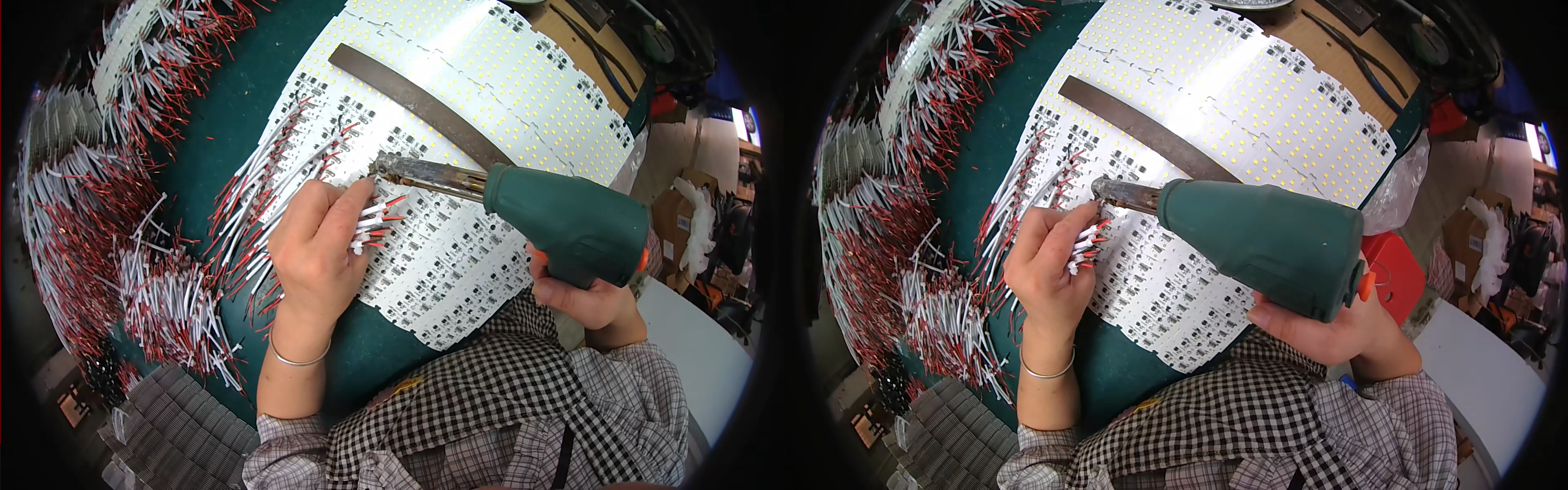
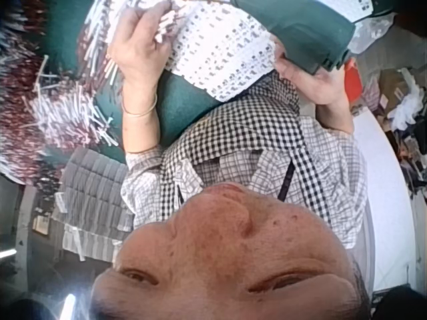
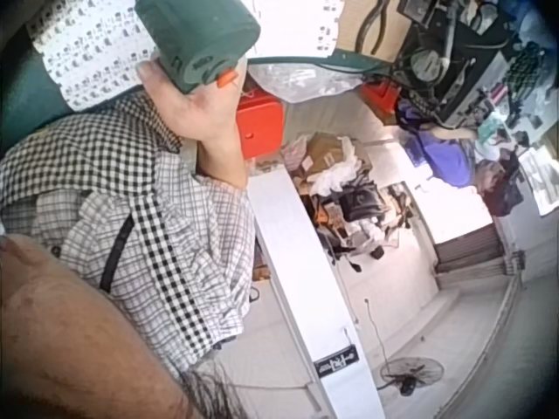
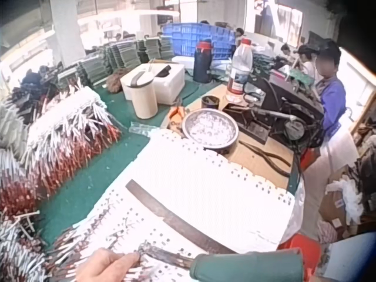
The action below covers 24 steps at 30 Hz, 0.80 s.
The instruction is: The person solders wire ends to circuit boards using a handheld soldering gun by hand.
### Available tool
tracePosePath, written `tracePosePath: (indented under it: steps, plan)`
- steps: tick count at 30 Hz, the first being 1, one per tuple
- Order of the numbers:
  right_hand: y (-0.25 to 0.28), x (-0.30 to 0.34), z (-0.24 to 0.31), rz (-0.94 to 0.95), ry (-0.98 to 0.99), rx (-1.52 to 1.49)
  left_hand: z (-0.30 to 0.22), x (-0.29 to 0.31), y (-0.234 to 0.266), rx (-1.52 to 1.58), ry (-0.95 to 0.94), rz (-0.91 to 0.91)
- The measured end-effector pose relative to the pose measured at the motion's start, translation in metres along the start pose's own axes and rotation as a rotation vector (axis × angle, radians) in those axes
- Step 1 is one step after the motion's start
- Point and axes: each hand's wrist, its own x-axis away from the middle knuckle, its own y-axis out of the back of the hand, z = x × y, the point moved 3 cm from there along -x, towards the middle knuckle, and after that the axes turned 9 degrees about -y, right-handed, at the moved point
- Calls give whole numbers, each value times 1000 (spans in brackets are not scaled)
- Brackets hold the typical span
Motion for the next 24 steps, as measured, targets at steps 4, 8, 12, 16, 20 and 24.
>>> tracePosePath:
  steps: [4,8,12,16,20,24]
  plan:
    - [1,-4,2,15,176,88,0,-1,-1,11,-10,-15]
    - [1,-2,4,18,22,26,-1,-1,0,20,1,-2]
    - [0,-3,2,-29,-30,-27,-1,-3,-1,6,9,9]
    - [0,-1,1,-10,-39,-2,-4,-4,2,-19,64,42]
    - [0,-1,2,-51,15,-78,-4,-4,1,-24,55,34]
    - [-1,-1,1,-170,24,-384,-2,-4,0,-15,23,33]
